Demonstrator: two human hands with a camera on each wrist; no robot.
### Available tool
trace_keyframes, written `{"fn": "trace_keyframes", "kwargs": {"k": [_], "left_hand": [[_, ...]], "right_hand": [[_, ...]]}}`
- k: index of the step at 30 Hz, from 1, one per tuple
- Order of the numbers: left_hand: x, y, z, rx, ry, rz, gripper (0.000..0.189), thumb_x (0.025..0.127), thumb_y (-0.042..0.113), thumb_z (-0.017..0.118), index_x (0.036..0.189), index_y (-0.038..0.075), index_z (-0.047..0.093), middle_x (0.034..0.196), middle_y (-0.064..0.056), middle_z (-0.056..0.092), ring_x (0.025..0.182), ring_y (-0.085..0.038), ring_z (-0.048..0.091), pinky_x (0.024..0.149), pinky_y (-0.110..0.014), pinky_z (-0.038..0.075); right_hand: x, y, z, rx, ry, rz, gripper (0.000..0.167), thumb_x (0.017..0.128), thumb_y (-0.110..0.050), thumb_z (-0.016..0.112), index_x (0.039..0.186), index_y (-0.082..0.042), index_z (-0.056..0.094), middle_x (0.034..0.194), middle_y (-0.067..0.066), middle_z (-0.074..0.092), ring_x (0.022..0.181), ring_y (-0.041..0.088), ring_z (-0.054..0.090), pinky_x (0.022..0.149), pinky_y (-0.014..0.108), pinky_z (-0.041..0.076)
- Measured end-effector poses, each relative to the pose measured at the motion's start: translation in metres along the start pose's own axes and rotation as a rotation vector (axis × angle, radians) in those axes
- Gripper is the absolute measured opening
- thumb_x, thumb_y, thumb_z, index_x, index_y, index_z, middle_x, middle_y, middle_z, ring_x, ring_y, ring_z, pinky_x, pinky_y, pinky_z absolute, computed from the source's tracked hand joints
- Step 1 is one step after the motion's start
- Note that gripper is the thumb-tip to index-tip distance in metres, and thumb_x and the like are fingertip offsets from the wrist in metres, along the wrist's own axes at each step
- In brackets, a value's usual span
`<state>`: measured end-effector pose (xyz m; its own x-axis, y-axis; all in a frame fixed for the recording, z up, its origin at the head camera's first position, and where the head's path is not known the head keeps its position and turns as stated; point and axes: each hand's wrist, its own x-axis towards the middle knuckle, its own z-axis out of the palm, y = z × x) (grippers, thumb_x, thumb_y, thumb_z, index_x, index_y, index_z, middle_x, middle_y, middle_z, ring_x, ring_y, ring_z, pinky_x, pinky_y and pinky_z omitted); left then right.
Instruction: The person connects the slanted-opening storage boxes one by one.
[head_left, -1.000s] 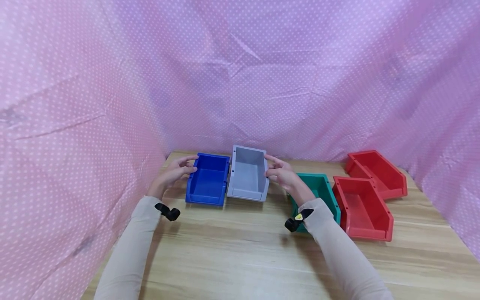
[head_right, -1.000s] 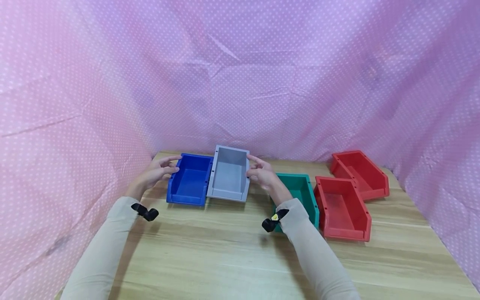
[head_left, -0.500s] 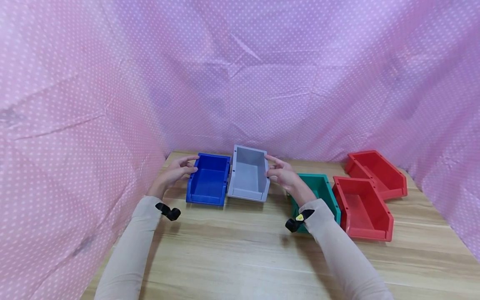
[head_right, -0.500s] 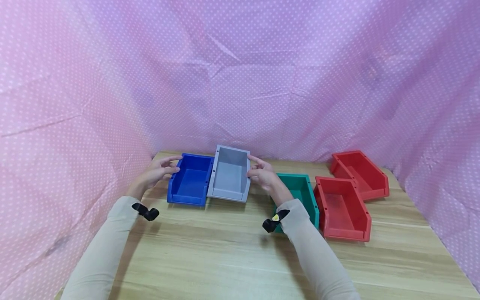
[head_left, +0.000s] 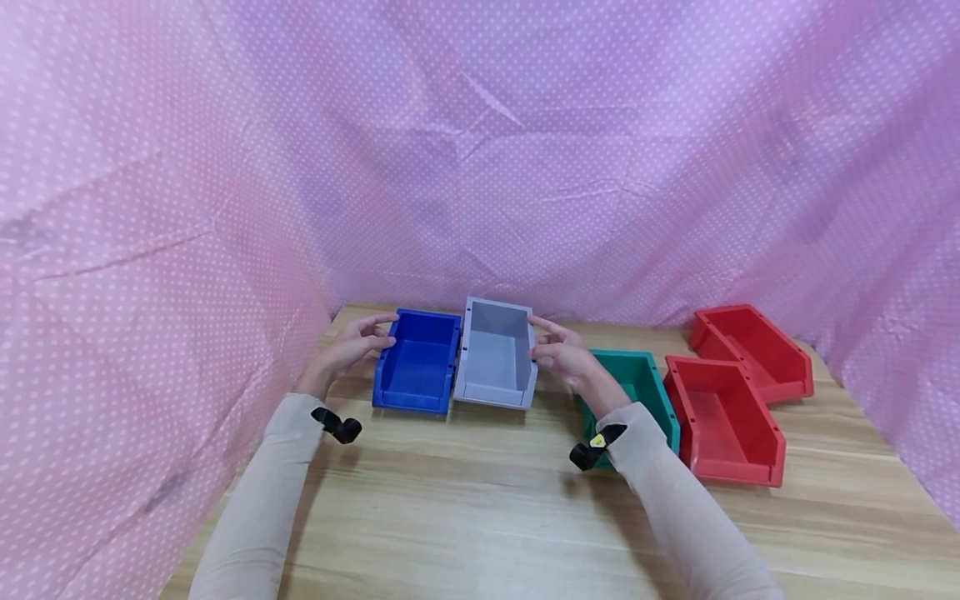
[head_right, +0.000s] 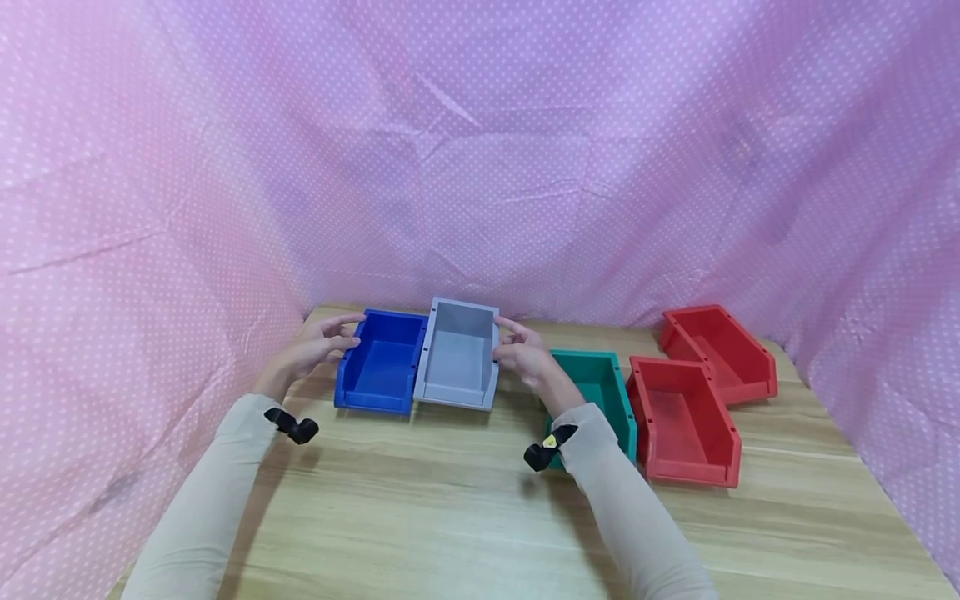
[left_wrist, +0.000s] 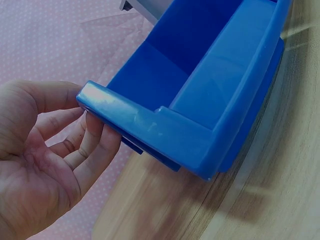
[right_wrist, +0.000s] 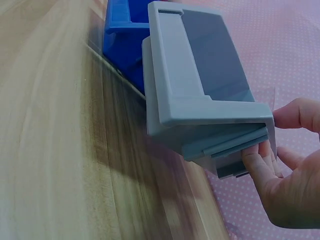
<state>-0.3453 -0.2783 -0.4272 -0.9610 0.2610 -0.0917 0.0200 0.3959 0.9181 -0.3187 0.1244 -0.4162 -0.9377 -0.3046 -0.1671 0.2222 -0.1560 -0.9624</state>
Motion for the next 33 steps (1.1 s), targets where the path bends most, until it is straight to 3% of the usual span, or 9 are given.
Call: {"fn": "trace_keyframes", "kwargs": {"k": [6,13,23,33], "left_hand": [[-0.002,-0.002,0.001,-0.006,0.0,0.011,0.059,0.102,0.015,0.063,0.156,0.01,0.041,0.119,-0.012,0.052,0.103,-0.017,0.054,0.083,-0.025,0.052],[-0.003,0.002,0.003,-0.027,-0.005,-0.007,0.06,0.102,0.014,0.062,0.157,0.012,0.039,0.121,-0.012,0.051,0.106,-0.021,0.054,0.088,-0.031,0.053],[-0.003,0.005,0.006,-0.029,-0.008,-0.02,0.06,0.102,0.014,0.061,0.158,0.013,0.038,0.121,-0.012,0.05,0.109,-0.024,0.054,0.091,-0.035,0.053],[0.0,0.011,0.007,-0.018,-0.011,-0.016,0.061,0.102,0.015,0.061,0.158,0.014,0.038,0.118,-0.009,0.048,0.108,-0.024,0.053,0.09,-0.035,0.053]], "right_hand": [[0.002,0.005,0.002,-0.009,-0.021,-0.02,0.077,0.09,0.017,0.055,0.16,-0.005,0.029,0.091,0.002,0.057,0.082,0.009,0.061,0.079,0.019,0.055],[0.002,0.005,0.0,-0.024,-0.032,-0.027,0.076,0.092,0.016,0.053,0.16,-0.005,0.029,0.091,0.002,0.056,0.082,0.009,0.06,0.079,0.019,0.055],[-0.001,0.0,-0.003,-0.019,0.027,0.009,0.072,0.094,0.013,0.055,0.159,-0.011,0.036,0.094,0.001,0.057,0.087,0.01,0.06,0.083,0.02,0.056],[0.0,0.002,-0.003,-0.014,-0.006,-0.016,0.074,0.094,0.014,0.054,0.16,-0.006,0.03,0.09,-0.001,0.056,0.085,0.008,0.059,0.081,0.019,0.056]]}}
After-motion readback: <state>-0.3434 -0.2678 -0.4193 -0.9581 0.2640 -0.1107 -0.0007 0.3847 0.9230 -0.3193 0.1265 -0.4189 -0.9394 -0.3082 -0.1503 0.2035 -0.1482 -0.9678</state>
